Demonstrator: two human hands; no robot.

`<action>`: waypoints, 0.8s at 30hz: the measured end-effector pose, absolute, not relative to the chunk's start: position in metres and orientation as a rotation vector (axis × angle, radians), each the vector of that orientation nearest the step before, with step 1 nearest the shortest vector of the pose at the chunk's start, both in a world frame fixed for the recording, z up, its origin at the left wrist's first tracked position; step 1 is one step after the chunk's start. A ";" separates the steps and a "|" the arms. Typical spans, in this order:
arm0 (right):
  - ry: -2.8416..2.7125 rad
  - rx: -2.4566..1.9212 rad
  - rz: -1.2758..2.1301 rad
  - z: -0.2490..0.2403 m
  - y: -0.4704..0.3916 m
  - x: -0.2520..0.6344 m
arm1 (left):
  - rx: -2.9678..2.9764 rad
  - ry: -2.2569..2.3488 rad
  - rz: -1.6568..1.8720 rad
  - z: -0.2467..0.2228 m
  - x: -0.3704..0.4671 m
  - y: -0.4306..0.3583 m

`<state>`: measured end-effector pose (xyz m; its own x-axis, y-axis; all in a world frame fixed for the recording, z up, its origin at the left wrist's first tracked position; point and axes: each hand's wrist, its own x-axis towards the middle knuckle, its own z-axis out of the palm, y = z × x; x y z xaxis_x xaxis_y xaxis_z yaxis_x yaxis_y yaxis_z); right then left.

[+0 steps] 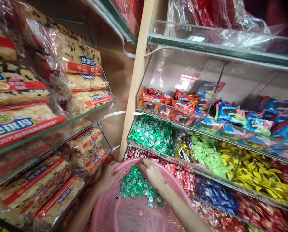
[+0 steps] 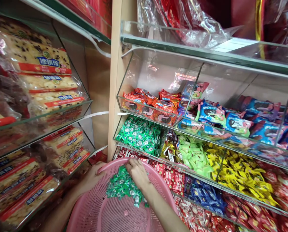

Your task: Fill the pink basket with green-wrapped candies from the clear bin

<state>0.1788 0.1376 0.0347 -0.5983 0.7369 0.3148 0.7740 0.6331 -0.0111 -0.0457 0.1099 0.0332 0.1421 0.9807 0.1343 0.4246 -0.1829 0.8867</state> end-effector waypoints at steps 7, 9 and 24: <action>-2.573 -1.226 -0.232 0.033 0.138 0.180 | 1.718 1.363 1.001 0.030 -0.047 0.110; -2.582 -1.228 -0.231 0.034 0.139 0.180 | 1.718 1.375 0.999 0.029 -0.047 0.111; -2.389 -1.101 -0.274 0.116 0.125 0.167 | 1.674 1.326 1.034 0.030 -0.046 0.114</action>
<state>0.1668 0.1250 0.1159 -0.5532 0.6573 0.5118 0.7561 0.6540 -0.0227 -0.0456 0.1138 0.0300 0.1369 0.9807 0.1398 0.3750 -0.1819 0.9090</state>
